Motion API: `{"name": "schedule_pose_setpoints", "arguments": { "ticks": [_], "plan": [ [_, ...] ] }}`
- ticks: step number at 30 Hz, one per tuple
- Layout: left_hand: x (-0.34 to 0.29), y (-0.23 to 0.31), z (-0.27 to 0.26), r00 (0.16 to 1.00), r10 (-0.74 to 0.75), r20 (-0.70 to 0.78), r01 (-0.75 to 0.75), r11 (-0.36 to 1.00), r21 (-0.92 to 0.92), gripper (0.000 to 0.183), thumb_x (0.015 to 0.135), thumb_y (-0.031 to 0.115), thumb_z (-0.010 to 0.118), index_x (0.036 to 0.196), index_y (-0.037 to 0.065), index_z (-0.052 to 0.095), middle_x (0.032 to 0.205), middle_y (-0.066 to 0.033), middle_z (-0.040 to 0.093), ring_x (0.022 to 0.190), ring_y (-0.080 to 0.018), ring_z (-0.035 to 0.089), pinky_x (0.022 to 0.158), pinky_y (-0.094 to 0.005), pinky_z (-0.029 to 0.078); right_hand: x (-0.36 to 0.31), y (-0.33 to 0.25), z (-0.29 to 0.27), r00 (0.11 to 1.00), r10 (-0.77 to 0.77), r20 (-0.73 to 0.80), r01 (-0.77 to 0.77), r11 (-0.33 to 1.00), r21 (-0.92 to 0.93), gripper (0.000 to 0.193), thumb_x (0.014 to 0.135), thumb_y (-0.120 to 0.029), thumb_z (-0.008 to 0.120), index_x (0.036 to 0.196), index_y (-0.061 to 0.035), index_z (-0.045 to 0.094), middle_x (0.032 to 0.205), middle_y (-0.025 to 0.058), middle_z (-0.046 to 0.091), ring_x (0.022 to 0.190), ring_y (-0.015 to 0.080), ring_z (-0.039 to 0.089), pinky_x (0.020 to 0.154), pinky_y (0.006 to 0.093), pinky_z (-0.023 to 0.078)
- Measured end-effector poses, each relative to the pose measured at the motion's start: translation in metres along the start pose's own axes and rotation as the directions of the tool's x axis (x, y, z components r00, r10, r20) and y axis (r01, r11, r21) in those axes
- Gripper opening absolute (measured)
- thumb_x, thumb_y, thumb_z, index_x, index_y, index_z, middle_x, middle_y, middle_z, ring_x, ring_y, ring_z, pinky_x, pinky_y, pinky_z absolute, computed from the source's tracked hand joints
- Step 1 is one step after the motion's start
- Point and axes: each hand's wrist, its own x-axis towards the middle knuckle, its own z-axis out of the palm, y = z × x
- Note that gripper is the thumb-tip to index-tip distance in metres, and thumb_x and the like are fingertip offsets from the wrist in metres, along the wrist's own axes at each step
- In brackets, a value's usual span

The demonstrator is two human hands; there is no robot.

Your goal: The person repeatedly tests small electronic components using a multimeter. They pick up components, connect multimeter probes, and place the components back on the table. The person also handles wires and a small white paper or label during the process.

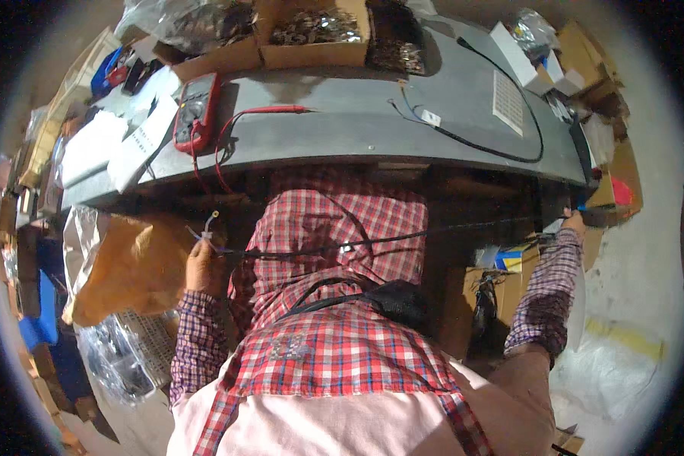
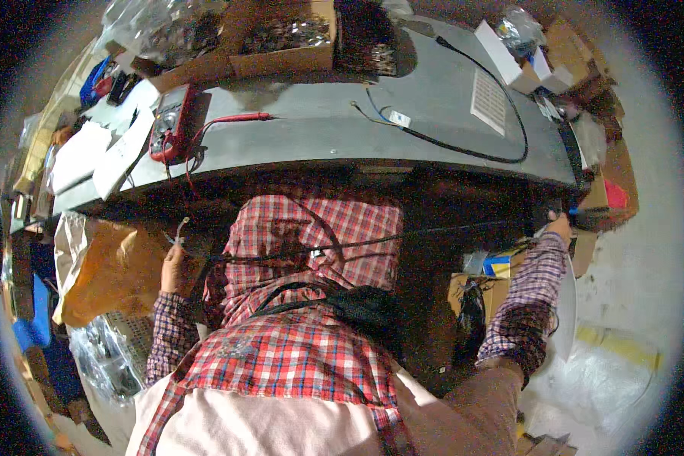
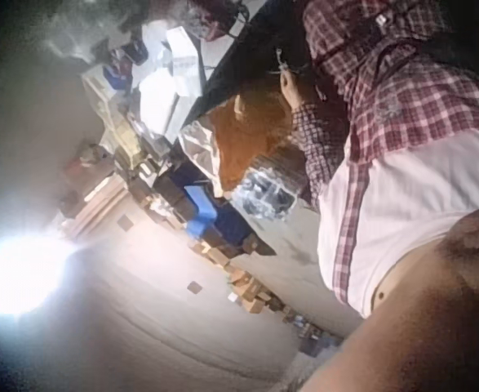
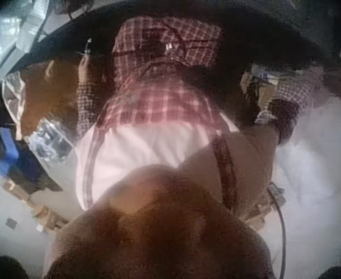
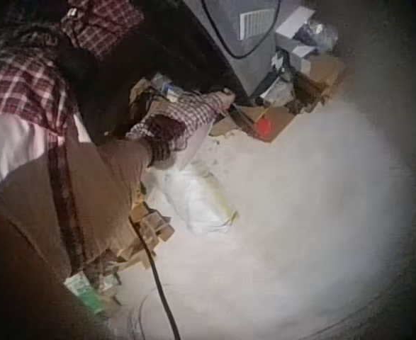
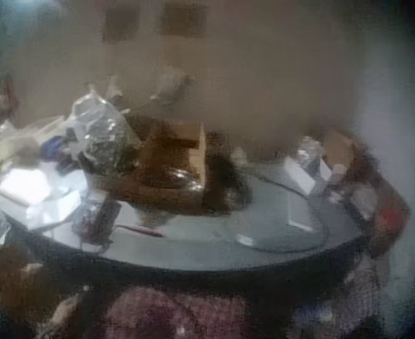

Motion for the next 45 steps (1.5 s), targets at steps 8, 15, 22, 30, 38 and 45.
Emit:
{"name": "schedule_pose_setpoints", "arguments": {
  "ticks": [8, 15, 22, 30, 38, 45],
  "plan": [
    [0.015, -0.022, -0.065, 0.955, -0.296, -0.019, 0.266, 0.825, 0.499, 0.036, 0.092, 0.034, 0.057, 0.098, -0.001, 0.064, 0.082, -0.0059, 0.067, 0.075, -0.0172, 0.062, 0.071, -0.0309, 0.049, -0.153, -0.148, -0.162, 0.769, -0.531, -0.357, 0.049, -0.508, 0.860, 0.029, 0.091, -0.008, 0.049, 0.119, -0.0043, 0.047, 0.091, 0.0045, 0.053, 0.071, 0.0103, 0.047, 0.057, 0.0203, 0.040],
    [-0.026, 0.151, 0.023, 0.884, 0.443, 0.150, -0.059, -0.213, 0.975, 0.027, 0.087, 0.024, 0.060, 0.100, 0.002, 0.065, 0.090, -0.0217, 0.065, 0.084, -0.0304, 0.065, 0.074, -0.0405, 0.050, -0.352, -0.263, -0.158, 0.076, -0.766, -0.639, 0.618, -0.466, 0.633, 0.022, 0.091, -0.004, 0.048, 0.113, -0.0075, 0.048, 0.086, 0.0071, 0.055, 0.072, 0.0146, 0.055, 0.070, 0.0293, 0.045],
    [0.047, 0.131, 0.192, 0.565, 0.491, 0.664, -0.687, -0.166, 0.707, 0.027, 0.083, 0.014, 0.062, 0.109, 0.006, 0.060, 0.101, -0.0125, 0.061, 0.096, -0.0289, 0.057, 0.085, -0.0375, 0.045, -0.395, -0.284, -0.122, 0.126, -0.958, -0.257, 0.299, -0.210, 0.931, 0.021, 0.095, -0.019, 0.053, 0.107, -0.0017, 0.049, 0.073, 0.0032, 0.053, 0.068, 0.0110, 0.052, 0.065, 0.0246, 0.043],
    [0.130, 0.077, 0.228, 0.504, 0.304, 0.808, -0.722, -0.366, 0.587, 0.035, 0.078, 0.009, 0.058, 0.112, 0.008, 0.054, 0.114, -0.0140, 0.053, 0.109, -0.0342, 0.047, 0.092, -0.0404, 0.043, -0.407, -0.287, -0.102, 0.179, -0.872, -0.456, 0.334, -0.382, 0.862, 0.023, 0.084, 0.008, 0.056, 0.105, -0.0026, 0.055, 0.092, 0.0053, 0.066, 0.087, 0.0123, 0.062, 0.080, 0.0270, 0.048],
    [0.116, 0.076, 0.225, 0.354, 0.466, 0.811, -0.807, -0.285, 0.516, 0.017, 0.086, 0.017, 0.052, 0.100, 0.008, 0.049, 0.092, -0.0082, 0.058, 0.091, -0.0272, 0.055, 0.081, -0.0386, 0.044, -0.403, -0.279, -0.103, 0.225, -0.855, -0.468, 0.147, -0.445, 0.883, 0.026, 0.086, 0.010, 0.054, 0.106, -0.0030, 0.045, 0.098, 0.0114, 0.063, 0.092, 0.0205, 0.063, 0.087, 0.0348, 0.051],
    [0.116, 0.074, 0.227, 0.359, 0.500, 0.788, -0.783, -0.298, 0.546, 0.014, 0.087, 0.017, 0.050, 0.099, 0.009, 0.049, 0.089, -0.0072, 0.058, 0.088, -0.0257, 0.056, 0.078, -0.0371, 0.042, -0.401, -0.281, -0.096, 0.202, -0.889, -0.412, 0.041, -0.412, 0.910, 0.023, 0.089, 0.007, 0.052, 0.107, -0.0057, 0.045, 0.100, 0.0119, 0.063, 0.093, 0.0210, 0.063, 0.086, 0.0356, 0.051]
  ]
}}
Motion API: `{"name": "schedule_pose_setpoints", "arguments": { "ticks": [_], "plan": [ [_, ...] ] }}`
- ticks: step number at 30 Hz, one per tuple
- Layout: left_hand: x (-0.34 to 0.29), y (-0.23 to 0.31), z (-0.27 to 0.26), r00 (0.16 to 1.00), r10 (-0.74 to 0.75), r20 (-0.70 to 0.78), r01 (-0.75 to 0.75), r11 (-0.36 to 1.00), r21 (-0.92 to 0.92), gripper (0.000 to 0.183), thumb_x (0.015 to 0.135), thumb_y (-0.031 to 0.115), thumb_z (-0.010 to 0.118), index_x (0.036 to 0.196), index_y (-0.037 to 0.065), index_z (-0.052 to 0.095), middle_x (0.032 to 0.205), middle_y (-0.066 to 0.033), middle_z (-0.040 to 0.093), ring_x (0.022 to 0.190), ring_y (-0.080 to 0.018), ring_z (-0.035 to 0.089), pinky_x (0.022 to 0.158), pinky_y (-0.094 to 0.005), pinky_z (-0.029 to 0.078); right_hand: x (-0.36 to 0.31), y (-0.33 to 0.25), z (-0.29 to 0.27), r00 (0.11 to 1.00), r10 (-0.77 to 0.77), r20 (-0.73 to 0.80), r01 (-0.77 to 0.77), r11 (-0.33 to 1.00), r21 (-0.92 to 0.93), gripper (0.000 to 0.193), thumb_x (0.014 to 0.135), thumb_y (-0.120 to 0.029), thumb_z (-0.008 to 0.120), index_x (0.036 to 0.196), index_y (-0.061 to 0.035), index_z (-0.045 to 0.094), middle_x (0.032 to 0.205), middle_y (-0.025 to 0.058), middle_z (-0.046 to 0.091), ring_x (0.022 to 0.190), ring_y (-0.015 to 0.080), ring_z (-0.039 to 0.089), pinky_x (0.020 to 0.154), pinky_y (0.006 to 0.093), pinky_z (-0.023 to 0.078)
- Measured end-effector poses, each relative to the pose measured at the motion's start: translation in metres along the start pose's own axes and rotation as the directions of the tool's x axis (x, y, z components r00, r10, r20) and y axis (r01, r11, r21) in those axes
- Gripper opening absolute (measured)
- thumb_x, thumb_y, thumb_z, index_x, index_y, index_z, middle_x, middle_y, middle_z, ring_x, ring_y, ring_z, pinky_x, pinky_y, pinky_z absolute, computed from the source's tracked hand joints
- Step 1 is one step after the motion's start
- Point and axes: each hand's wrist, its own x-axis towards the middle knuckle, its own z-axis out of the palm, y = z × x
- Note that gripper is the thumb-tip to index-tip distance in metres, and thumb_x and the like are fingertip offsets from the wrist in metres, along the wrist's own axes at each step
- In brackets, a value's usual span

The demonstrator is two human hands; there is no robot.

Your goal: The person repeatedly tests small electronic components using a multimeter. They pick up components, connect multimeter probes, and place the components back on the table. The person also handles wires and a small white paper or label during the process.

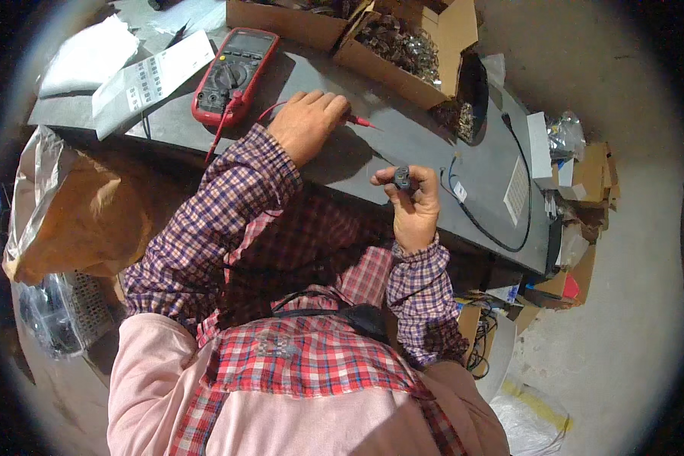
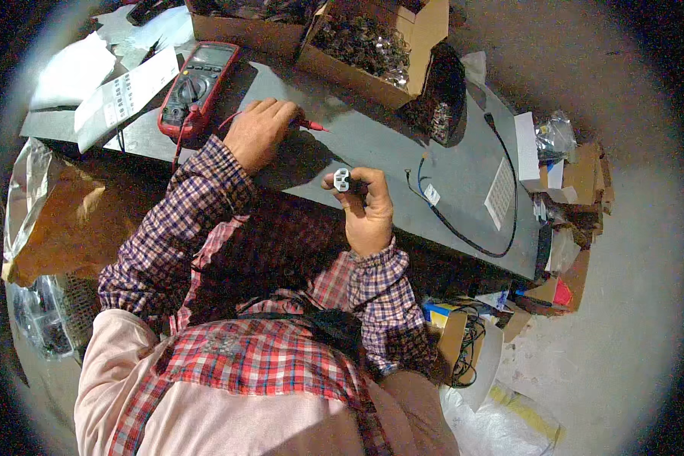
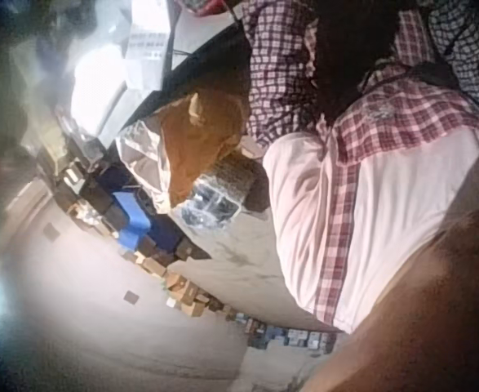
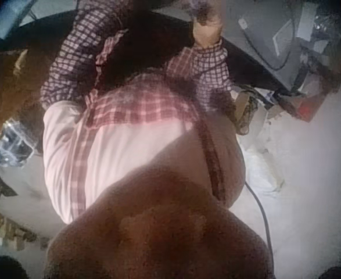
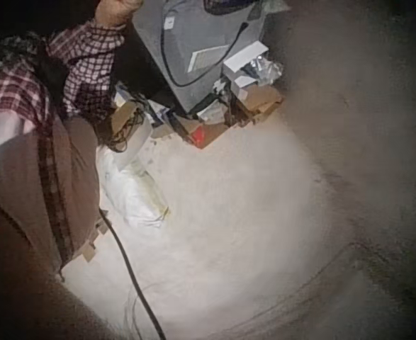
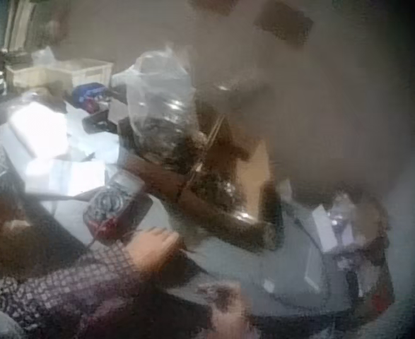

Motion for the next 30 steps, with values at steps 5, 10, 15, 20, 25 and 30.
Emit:
{"name": "schedule_pose_setpoints", "arguments": {
  "ticks": [5, 10, 15, 20, 25, 30],
  "plan": [
    [-0.001, 0.001, -0.003, 1.000, 0.009, -0.028, -0.009, 1.000, 0.007, 0.012, 0.086, 0.017, 0.050, 0.096, 0.010, 0.049, 0.089, -0.0061, 0.058, 0.087, -0.0242, 0.056, 0.076, -0.0361, 0.042, 0.002, -0.003, 0.005, 0.999, 0.029, -0.022, -0.030, 0.999, -0.023, 0.025, 0.085, 0.011, 0.055, 0.103, -0.0045, 0.045, 0.096, 0.0112, 0.060, 0.089, 0.0211, 0.062, 0.084, 0.0361, 0.051],
    [-0.003, 0.000, -0.005, 1.000, -0.002, -0.006, 0.002, 1.000, -0.003, 0.017, 0.084, 0.011, 0.052, 0.101, 0.009, 0.050, 0.092, -0.0080, 0.057, 0.090, -0.0264, 0.056, 0.078, -0.0369, 0.043, 0.003, -0.003, 0.006, 0.999, -0.020, -0.041, 0.016, 0.996, -0.091, 0.025, 0.085, 0.013, 0.053, 0.102, -0.0045, 0.047, 0.097, 0.0103, 0.059, 0.087, 0.0198, 0.062, 0.078, 0.0338, 0.052],
    [-0.004, 0.005, -0.015, 0.996, 0.028, -0.083, -0.031, 0.999, -0.037, 0.020, 0.082, 0.008, 0.054, 0.102, 0.008, 0.053, 0.090, -0.0079, 0.058, 0.088, -0.0266, 0.056, 0.077, -0.0366, 0.044, 0.010, -0.009, -0.008, 0.982, -0.037, -0.184, -0.074, 0.825, -0.561, 0.019, 0.081, 0.009, 0.056, 0.096, -0.0018, 0.054, 0.082, 0.0095, 0.062, 0.075, 0.0182, 0.065, 0.064, 0.0293, 0.051],
    [-0.010, 0.014, -0.027, 0.976, 0.112, -0.184, -0.128, 0.989, -0.075, 0.021, 0.078, 0.008, 0.057, 0.099, 0.011, 0.057, 0.088, -0.0054, 0.059, 0.085, -0.0241, 0.057, 0.073, -0.0351, 0.045, 0.025, -0.011, -0.020, 0.972, 0.039, -0.232, -0.178, 0.766, -0.618, 0.018, 0.081, 0.006, 0.052, 0.098, -0.0003, 0.051, 0.083, 0.0097, 0.065, 0.070, 0.0134, 0.063, 0.062, 0.0263, 0.050],
    [-0.009, 0.014, -0.029, 0.964, 0.164, -0.211, -0.184, 0.980, -0.080, 0.027, 0.075, 0.005, 0.058, 0.102, 0.009, 0.060, 0.086, -0.0060, 0.058, 0.080, -0.0253, 0.056, 0.071, -0.0350, 0.045, 0.031, -0.003, -0.023, 0.972, 0.086, -0.217, -0.193, 0.820, -0.540, 0.017, 0.080, 0.006, 0.052, 0.096, -0.0006, 0.053, 0.080, 0.0106, 0.065, 0.069, 0.0143, 0.063, 0.061, 0.0289, 0.053],
    [-0.010, 0.010, -0.023, 0.969, 0.164, -0.182, -0.176, 0.983, -0.051, 0.029, 0.074, 0.005, 0.058, 0.102, 0.011, 0.060, 0.088, -0.0057, 0.059, 0.081, -0.0251, 0.056, 0.071, -0.0349, 0.046, 0.032, -0.004, -0.021, 0.973, 0.087, -0.212, -0.209, 0.718, -0.664, 0.016, 0.079, 0.002, 0.054, 0.095, -0.0015, 0.054, 0.077, 0.0103, 0.064, 0.067, 0.0147, 0.063, 0.056, 0.0315, 0.049]
  ]
}}
